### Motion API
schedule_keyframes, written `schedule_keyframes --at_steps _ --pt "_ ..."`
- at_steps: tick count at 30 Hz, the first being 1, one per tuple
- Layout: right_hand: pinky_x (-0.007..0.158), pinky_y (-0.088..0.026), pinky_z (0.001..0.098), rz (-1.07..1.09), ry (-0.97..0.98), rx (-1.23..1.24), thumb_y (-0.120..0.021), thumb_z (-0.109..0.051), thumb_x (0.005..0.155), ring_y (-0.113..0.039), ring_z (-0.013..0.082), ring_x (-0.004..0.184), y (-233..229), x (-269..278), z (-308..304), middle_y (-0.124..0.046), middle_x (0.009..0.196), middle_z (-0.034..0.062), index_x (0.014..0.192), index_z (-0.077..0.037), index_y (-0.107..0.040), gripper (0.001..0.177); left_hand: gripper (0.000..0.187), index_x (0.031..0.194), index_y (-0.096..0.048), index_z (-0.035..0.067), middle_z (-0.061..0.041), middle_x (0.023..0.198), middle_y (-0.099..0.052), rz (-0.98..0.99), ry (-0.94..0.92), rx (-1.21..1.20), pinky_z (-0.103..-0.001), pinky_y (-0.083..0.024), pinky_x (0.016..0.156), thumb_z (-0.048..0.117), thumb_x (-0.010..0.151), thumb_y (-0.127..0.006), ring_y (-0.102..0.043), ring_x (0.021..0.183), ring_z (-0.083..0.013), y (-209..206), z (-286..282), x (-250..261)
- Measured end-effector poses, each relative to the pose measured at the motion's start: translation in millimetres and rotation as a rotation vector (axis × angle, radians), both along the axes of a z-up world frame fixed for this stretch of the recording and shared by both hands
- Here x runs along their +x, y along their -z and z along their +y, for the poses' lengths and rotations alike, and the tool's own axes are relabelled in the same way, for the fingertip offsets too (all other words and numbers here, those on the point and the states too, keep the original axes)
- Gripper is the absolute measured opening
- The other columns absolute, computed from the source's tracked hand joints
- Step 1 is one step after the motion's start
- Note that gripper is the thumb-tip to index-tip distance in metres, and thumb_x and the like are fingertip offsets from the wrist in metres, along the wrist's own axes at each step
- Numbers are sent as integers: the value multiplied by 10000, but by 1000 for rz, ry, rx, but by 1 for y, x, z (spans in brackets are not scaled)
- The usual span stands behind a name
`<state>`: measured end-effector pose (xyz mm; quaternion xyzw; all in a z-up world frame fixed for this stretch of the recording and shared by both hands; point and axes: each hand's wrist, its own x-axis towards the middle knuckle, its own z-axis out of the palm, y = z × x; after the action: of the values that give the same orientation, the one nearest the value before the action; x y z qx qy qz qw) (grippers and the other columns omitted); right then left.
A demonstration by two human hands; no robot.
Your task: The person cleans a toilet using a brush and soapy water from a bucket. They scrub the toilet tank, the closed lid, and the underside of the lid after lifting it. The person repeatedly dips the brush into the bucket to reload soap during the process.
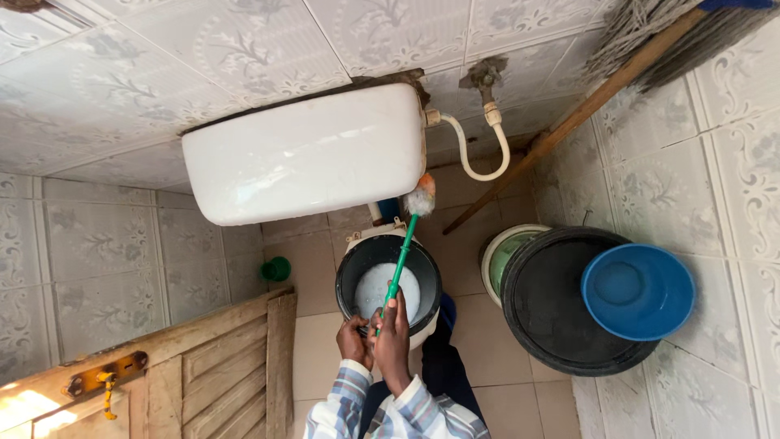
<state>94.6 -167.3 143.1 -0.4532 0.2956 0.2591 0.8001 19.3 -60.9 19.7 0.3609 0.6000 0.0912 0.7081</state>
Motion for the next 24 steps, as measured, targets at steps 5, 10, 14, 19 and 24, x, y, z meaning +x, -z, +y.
schedule_keyframes --at_steps 5,10,14,19,24 --pt "443 -316 273 -144 -307 -467 -414 -505 1152 -387 79 482 49 52 -54 -426 592 -10 1275 6 -663 582 102 818 -536 61 -39 780 -541 -104 14 22 -342 -460 690 -4 787 -609 -529 722 -174 -16 -1 1" --pt "453 -421 302 -454 -290 -720 -483 -376 1088 -511 70 508 55 100 -107 -568 604 14 1523 -79 -497 527 77 825 -543 59 -62 789 -568 -122 2 -15 -364 -484 756 -4 808 -584 -557 759 -195 -32 -4 2" --pt "451 -367 339 -452 -466 -871 -492 -280 1040 -463 121 462 54 141 -136 -603 638 82 1518 -137 -553 503 85 818 -561 45 -78 785 -578 -184 1 9 -345 -489 781 -29 802 -599 -568 765 -198 -30 -5 8" --pt "443 -335 373 -332 -470 -845 -516 -269 1022 -431 100 468 76 138 -138 -587 618 81 1491 -198 -600 482 49 799 -564 25 -84 767 -586 -217 7 49 -346 -491 778 16 841 -587 -579 757 -202 -29 -12 16" --pt "544 -416 324 -487 -364 -816 -574 -370 1095 -503 82 633 69 159 -133 -585 750 35 1481 -168 -629 439 23 791 -584 -6 -91 768 -585 -209 46 50 -326 -466 757 -21 808 -584 -553 742 -191 -54 -15 33"
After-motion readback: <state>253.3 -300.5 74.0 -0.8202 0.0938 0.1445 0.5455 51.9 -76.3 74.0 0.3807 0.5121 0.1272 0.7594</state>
